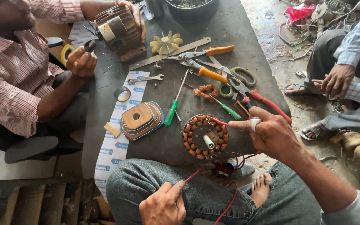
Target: The person repairs an electrical motor stator by stripping wire insulation, twisting and connecting wires, and securing them with tape. They use pliers, a screwdriver, and electrical tape to complete the connections.
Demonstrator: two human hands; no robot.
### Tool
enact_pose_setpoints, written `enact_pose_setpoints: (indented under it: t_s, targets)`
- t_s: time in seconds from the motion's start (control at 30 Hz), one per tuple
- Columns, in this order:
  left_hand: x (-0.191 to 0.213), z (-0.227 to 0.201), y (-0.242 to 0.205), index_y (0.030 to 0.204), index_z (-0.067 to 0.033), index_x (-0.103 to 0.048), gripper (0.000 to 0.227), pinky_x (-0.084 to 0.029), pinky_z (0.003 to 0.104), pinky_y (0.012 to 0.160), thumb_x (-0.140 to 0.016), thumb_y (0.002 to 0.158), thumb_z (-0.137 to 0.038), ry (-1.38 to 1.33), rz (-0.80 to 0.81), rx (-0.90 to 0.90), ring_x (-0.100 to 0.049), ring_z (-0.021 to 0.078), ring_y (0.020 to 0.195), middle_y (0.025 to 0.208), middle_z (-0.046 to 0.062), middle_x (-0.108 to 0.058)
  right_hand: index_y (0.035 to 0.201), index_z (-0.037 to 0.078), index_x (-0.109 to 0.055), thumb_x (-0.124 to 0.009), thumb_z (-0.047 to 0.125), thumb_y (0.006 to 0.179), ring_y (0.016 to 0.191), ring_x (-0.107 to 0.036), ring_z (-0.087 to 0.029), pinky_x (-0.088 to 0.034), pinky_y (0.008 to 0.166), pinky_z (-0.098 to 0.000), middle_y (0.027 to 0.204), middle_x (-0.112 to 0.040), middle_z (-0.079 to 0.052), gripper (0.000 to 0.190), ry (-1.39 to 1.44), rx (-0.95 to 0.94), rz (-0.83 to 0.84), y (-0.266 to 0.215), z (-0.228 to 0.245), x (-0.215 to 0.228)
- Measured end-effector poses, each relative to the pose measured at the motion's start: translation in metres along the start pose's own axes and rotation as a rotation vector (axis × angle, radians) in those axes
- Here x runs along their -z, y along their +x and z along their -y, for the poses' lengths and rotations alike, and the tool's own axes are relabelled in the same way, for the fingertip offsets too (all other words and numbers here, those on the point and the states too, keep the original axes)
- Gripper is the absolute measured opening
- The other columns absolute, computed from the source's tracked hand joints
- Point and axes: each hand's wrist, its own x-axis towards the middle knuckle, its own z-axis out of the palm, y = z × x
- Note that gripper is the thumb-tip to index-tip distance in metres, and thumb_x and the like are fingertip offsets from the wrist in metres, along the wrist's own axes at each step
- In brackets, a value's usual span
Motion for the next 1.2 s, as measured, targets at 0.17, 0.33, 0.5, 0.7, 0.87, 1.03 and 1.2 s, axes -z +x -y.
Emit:
enact_pose_setpoints:
  t_s: [0.17,0.33,0.5,0.7,0.87,1.03,1.2]
  targets:
    - [0.002,-0.001,0.001,0.112,-0.0290,-0.081,0.038,-0.058,0.038,0.055,-0.074,0.076,-0.021,0.023,0.042,0.034,-0.070,0.0237,0.061,0.075,0.002,-0.063,0.107,0.021,-0.083,-0.062,-0.004,0.080,0.061,-0.063,-0.023,-0.054,0.061,-0.0408,0.076,-0.058,-0.007,0.042,-0.040,0.008,0.010,0.007,0.003,-0.003]
    - [-0.035,0.020,-0.008,0.104,-0.0281,-0.081,0.036,-0.054,0.041,0.048,-0.074,0.070,-0.021,0.002,-0.087,-0.059,-0.068,0.0253,0.057,0.070,0.002,-0.061,0.111,0.027,-0.081,-0.063,0.000,0.080,0.062,-0.064,-0.028,-0.053,0.064,-0.0437,0.079,-0.058,-0.008,0.045,-0.077,-0.072,0.086,-0.005,-0.009,-0.004]
    - [-0.105,0.065,0.002,0.085,-0.0337,-0.078,0.019,-0.032,0.049,0.027,-0.074,0.066,-0.036,0.072,-0.527,-0.334,-0.051,0.0256,0.034,0.055,0.000,-0.048,0.117,0.034,-0.079,-0.062,0.004,0.075,0.070,-0.067,-0.032,-0.054,0.067,-0.0436,0.088,-0.061,-0.007,0.054,-0.069,-0.134,0.094,0.000,-0.012,-0.010]
    - [-0.109,0.073,0.030,0.068,-0.0341,-0.070,0.018,-0.032,0.054,0.015,-0.072,0.050,-0.034,0.189,-0.623,-0.424,-0.044,0.0291,0.022,0.044,0.001,-0.042,0.118,0.042,-0.076,-0.063,0.012,0.085,0.083,-0.071,-0.027,-0.056,0.074,-0.0400,0.094,-0.066,-0.008,0.047,-0.085,-0.151,0.112,0.010,-0.005,-0.010]
    - [-0.041,0.029,-0.015,0.084,-0.0230,-0.074,0.013,-0.048,0.047,0.046,-0.072,0.074,-0.016,-0.011,-0.269,-0.195,-0.064,0.0311,0.055,0.066,0.005,-0.059,0.116,0.030,-0.075,-0.060,0.004,0.086,0.084,-0.064,-0.035,-0.052,0.073,-0.0444,0.089,-0.061,-0.013,0.043,-0.044,0.119,-0.020,-0.004,-0.018,-0.012]
    - [0.010,-0.004,-0.008,0.099,-0.0222,-0.079,0.022,-0.048,0.045,0.048,-0.072,0.079,-0.018,0.009,-0.215,-0.175,-0.065,0.0298,0.057,0.069,0.005,-0.060,0.115,0.020,-0.080,-0.065,-0.001,0.089,0.062,-0.056,-0.025,-0.048,0.063,-0.0406,0.073,-0.051,-0.008,0.037,0.009,-0.031,0.074,-0.003,-0.006,-0.001]
    - [0.016,-0.011,-0.008,0.101,-0.0218,-0.080,0.024,-0.050,0.041,0.049,-0.072,0.079,-0.017,0.013,-0.182,-0.137,-0.064,0.0258,0.055,0.068,0.003,-0.060,0.115,0.020,-0.081,-0.067,-0.002,0.092,0.060,-0.054,-0.021,-0.048,0.063,-0.0388,0.071,-0.049,-0.006,0.035,-0.023,-0.017,0.053,0.002,0.007,0.004]
